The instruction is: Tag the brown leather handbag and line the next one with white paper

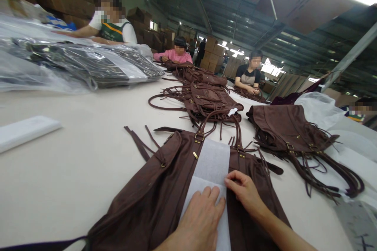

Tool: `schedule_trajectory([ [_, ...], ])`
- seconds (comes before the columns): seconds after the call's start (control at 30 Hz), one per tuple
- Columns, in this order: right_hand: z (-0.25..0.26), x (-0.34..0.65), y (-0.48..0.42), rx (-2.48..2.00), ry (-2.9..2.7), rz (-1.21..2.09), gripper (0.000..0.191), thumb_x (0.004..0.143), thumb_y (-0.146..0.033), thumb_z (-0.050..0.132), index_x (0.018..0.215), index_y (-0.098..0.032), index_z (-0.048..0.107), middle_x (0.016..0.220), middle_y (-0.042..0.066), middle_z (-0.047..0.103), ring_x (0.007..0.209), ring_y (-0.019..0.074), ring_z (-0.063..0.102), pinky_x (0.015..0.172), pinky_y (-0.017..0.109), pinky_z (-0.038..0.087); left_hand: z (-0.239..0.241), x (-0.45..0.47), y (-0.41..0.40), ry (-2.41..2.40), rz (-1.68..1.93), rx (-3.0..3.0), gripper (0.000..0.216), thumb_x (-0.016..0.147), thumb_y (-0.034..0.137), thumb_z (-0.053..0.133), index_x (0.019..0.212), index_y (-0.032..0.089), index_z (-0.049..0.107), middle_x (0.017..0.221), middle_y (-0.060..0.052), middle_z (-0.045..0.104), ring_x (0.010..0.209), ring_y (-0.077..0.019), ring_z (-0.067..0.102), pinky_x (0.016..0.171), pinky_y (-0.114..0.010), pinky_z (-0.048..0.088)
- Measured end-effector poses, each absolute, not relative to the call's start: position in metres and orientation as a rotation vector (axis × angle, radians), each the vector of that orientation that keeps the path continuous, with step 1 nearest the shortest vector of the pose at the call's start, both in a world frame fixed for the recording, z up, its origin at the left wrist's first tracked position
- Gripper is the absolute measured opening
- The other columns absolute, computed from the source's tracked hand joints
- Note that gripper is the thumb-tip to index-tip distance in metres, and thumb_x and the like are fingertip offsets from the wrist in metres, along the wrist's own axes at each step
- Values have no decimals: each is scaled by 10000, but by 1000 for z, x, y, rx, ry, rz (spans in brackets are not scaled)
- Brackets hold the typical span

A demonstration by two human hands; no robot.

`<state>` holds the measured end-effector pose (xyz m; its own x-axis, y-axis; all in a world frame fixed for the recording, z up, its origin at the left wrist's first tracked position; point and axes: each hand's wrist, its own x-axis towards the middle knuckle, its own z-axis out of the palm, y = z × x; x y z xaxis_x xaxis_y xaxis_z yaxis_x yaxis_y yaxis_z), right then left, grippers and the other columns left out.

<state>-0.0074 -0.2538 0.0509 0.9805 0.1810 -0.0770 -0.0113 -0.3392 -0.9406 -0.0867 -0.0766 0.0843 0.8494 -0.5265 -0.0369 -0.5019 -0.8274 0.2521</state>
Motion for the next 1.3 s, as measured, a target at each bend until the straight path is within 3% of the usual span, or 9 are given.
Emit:
schedule_trajectory([
  [0.17, 44, -1, -252, -2065, -191, 74, 190, 768, -380, 666, 703, -208, 618, 667, -19, 540, 574, 130, 425, 560, 274, 349, 83, -86, -77, -792, -152, 2814, 537, 805, 257, 475, 1331, 147, 474, 1271, -165, 498, 1116, -326, 455, 925, -510, 423],
  [0.4, 48, 20, -246, -2163, -98, 4, 238, 762, -359, 654, 702, -239, 458, 517, -77, 492, 427, 118, 479, 449, 249, 355, 81, -86, -77, -801, -123, 2783, 500, 791, 236, 482, 1283, 153, 520, 1256, -168, 517, 1108, -332, 473, 907, -520, 440],
  [0.57, 52, 32, -251, -2102, -43, 170, 319, 900, -524, 361, 765, -242, 426, 556, -69, 484, 384, 135, 514, 336, 236, 348, 77, -86, -76, -773, -138, 2777, 529, 822, 250, 474, 1345, 172, 483, 1291, -167, 503, 1164, -336, 447, 952, -526, 411],
  [0.67, 55, 25, -258, -2048, -180, 289, 363, 788, -537, 604, 919, -242, 439, 718, -63, 515, 510, 126, 559, 401, 238, 409, 76, -85, -76, -781, -137, 2783, 533, 824, 257, 476, 1348, 158, 477, 1300, -170, 498, 1164, -335, 447, 961, -525, 408],
  [0.73, 56, 19, -262, -2102, -303, 262, 544, 628, -425, 802, 985, -248, 431, 779, -66, 512, 557, 103, 518, 466, 234, 406, 76, -86, -76, -789, -146, 2785, 556, 822, 260, 478, 1365, 141, 458, 1325, -179, 485, 1186, -341, 432, 985, -533, 393],
  [0.8, 57, 16, -264, -2217, -349, 146, 558, 578, -329, 845, 943, -247, 431, 746, -73, 502, 582, 102, 482, 521, 243, 389, 77, -86, -77, -795, -160, 2783, 571, 822, 266, 478, 1375, 132, 446, 1348, -186, 473, 1211, -349, 419, 1003, -542, 380],
  [1.07, 55, 28, -246, -2159, -168, 131, 270, 790, -396, 598, 863, -265, 373, 609, -98, 441, 419, 129, 492, 348, 241, 379, 86, -85, -75, -789, -87, 2801, 530, 789, 205, 465, 1314, 155, 516, 1270, -172, 538, 1125, -341, 501, 918, -532, 457],
  [1.17, 74, 25, -249, -2102, -118, 177, 197, 853, -424, 468, 880, -241, 400, 668, -61, 505, 483, 145, 567, 407, 274, 466, 88, -84, -72, -773, -60, 2794, 564, 772, 184, 477, 1334, 203, 515, 1291, -154, 537, 1140, -331, 502, 953, -530, 435],
  [1.3, 135, 4, -316, -2044, -166, 248, 297, 858, -483, 489, 888, -195, 553, 878, 38, 637, 712, 162, 635, 568, 282, 507, 96, -82, -69, -799, -57, 2839, 622, 751, 102, 462, 1355, 238, 517, 1319, -140, 543, 1176, -328, 499, 1013, -543, 379],
])
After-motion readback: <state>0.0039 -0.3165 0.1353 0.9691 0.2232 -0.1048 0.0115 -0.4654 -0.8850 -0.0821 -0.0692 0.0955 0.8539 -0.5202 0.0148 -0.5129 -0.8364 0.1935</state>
